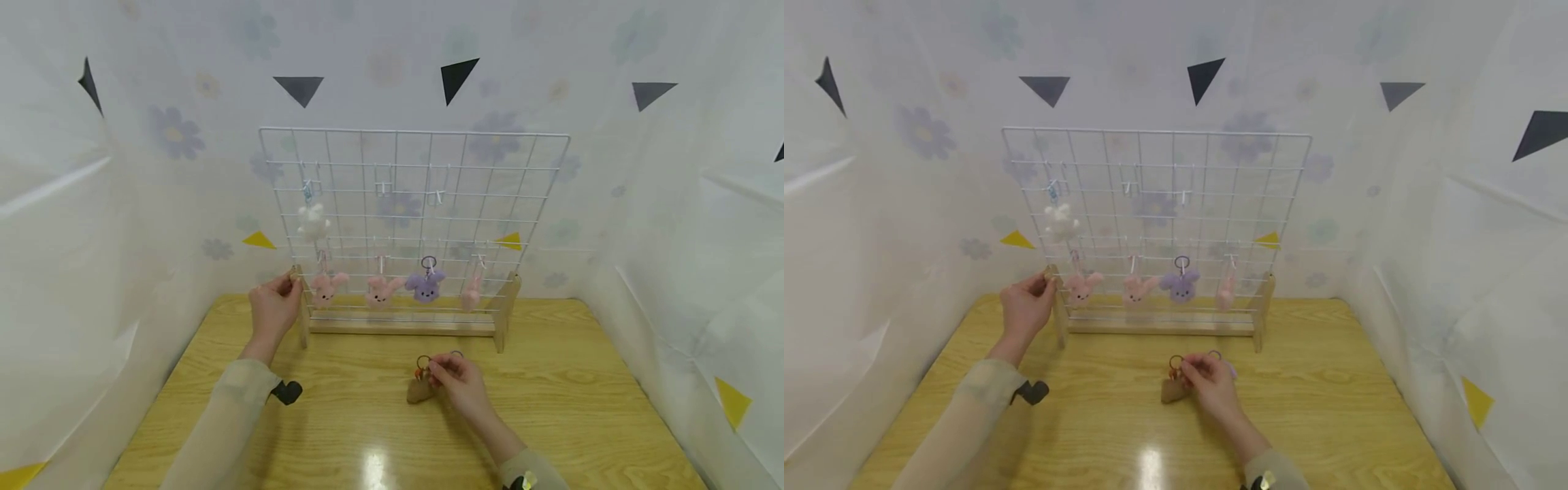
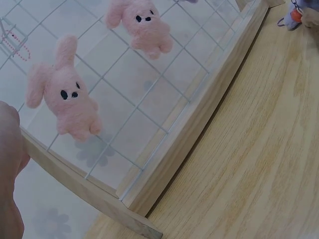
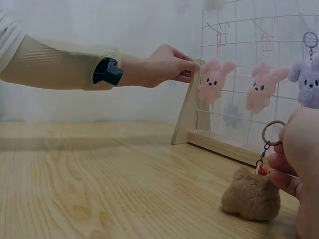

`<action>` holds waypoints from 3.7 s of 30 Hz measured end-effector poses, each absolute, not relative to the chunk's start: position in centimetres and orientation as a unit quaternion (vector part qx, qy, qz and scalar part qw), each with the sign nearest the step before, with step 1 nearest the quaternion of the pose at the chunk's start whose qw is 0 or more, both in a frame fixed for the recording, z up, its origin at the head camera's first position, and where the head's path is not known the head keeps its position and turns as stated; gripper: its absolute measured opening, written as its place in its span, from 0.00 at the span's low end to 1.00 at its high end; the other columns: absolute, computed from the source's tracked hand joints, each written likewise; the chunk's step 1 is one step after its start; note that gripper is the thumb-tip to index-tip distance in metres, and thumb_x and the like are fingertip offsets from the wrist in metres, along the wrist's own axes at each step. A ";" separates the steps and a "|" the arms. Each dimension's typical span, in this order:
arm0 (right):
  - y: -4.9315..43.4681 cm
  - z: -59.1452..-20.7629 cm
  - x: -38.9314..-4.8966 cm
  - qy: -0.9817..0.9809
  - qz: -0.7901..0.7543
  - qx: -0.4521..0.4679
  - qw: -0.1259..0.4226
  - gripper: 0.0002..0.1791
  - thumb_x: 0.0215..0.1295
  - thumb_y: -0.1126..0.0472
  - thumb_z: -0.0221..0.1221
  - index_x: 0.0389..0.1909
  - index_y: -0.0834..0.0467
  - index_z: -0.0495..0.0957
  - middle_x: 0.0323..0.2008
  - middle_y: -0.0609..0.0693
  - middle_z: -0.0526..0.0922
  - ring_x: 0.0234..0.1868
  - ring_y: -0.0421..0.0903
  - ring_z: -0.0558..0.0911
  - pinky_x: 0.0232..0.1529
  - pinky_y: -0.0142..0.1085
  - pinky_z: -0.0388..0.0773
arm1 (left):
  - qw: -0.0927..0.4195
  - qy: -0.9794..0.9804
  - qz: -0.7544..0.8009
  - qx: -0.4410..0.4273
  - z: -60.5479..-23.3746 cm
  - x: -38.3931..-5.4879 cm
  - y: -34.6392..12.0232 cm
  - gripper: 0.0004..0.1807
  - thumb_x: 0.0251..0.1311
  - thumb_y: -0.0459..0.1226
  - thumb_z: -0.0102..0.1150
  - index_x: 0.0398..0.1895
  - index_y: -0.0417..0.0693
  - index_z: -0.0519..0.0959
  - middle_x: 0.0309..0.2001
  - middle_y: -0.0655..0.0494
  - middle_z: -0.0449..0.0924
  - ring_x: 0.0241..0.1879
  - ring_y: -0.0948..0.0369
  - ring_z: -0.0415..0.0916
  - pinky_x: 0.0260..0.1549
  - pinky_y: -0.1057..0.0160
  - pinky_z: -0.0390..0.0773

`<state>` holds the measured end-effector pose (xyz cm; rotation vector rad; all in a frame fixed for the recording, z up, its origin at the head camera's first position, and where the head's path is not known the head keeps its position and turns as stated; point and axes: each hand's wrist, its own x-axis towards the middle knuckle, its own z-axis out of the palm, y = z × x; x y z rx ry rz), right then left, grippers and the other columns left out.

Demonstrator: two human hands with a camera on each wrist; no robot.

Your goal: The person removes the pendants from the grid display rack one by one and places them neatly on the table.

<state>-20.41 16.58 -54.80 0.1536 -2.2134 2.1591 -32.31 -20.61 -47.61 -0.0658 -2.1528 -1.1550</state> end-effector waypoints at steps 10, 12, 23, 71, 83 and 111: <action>16.1 -55.0 -22.3 -0.736 0.675 0.048 0.017 0.05 0.73 0.72 0.64 0.44 0.72 0.83 0.39 0.62 0.86 0.37 0.52 0.87 0.38 0.36 0.87 | 0.351 -0.821 -0.448 -0.048 -47.9 -32.6 -20.8 0.11 0.68 0.31 0.68 0.47 0.29 0.88 0.36 0.35 0.89 0.31 0.46 0.90 0.27 0.86 0.73; 16.1 -55.1 -22.6 -0.746 0.663 0.057 0.022 0.06 0.73 0.72 0.64 0.44 0.73 0.83 0.39 0.62 0.86 0.36 0.53 0.87 0.38 0.36 0.87 | 0.351 -0.822 -0.445 -0.049 -47.9 -32.6 -20.9 0.12 0.68 0.31 0.68 0.48 0.29 0.87 0.36 0.36 0.89 0.32 0.47 0.90 0.27 0.86 0.73; 16.3 -55.7 -24.7 -0.830 0.548 0.104 0.024 0.04 0.75 0.68 0.64 0.42 0.65 0.85 0.32 0.51 0.86 0.31 0.43 0.82 0.31 0.32 0.80 | 0.356 -0.821 -0.442 -0.056 -47.9 -32.7 -20.9 0.11 0.67 0.30 0.69 0.47 0.29 0.88 0.36 0.35 0.89 0.31 0.46 0.90 0.27 0.85 0.74; 15.6 -51.3 -26.7 -0.805 0.563 0.187 0.003 0.06 0.76 0.70 0.61 0.48 0.69 0.83 0.39 0.61 0.86 0.39 0.65 0.86 0.39 0.50 0.88 | 0.344 -0.826 -0.445 -0.038 -48.0 -32.4 -20.8 0.12 0.69 0.33 0.68 0.49 0.31 0.88 0.37 0.36 0.89 0.32 0.47 0.89 0.27 0.84 0.74; 14.9 -45.9 -25.4 -0.784 0.570 0.242 -0.034 0.10 0.78 0.65 0.62 0.51 0.67 0.84 0.39 0.53 0.88 0.36 0.53 0.87 0.38 0.41 0.87 | 0.344 -0.833 -0.432 -0.036 -47.9 -32.3 -20.8 0.13 0.69 0.33 0.69 0.50 0.31 0.88 0.37 0.37 0.89 0.33 0.48 0.90 0.30 0.60 0.88; 10.4 -35.1 -28.7 -0.738 0.592 0.315 0.074 0.08 0.76 0.67 0.63 0.49 0.68 0.85 0.38 0.57 0.88 0.38 0.67 0.85 0.37 0.38 0.87 | 0.336 -0.834 -0.436 -0.032 -47.8 -32.4 -20.9 0.13 0.69 0.33 0.68 0.49 0.30 0.87 0.37 0.37 0.89 0.34 0.47 0.90 0.31 0.56 0.89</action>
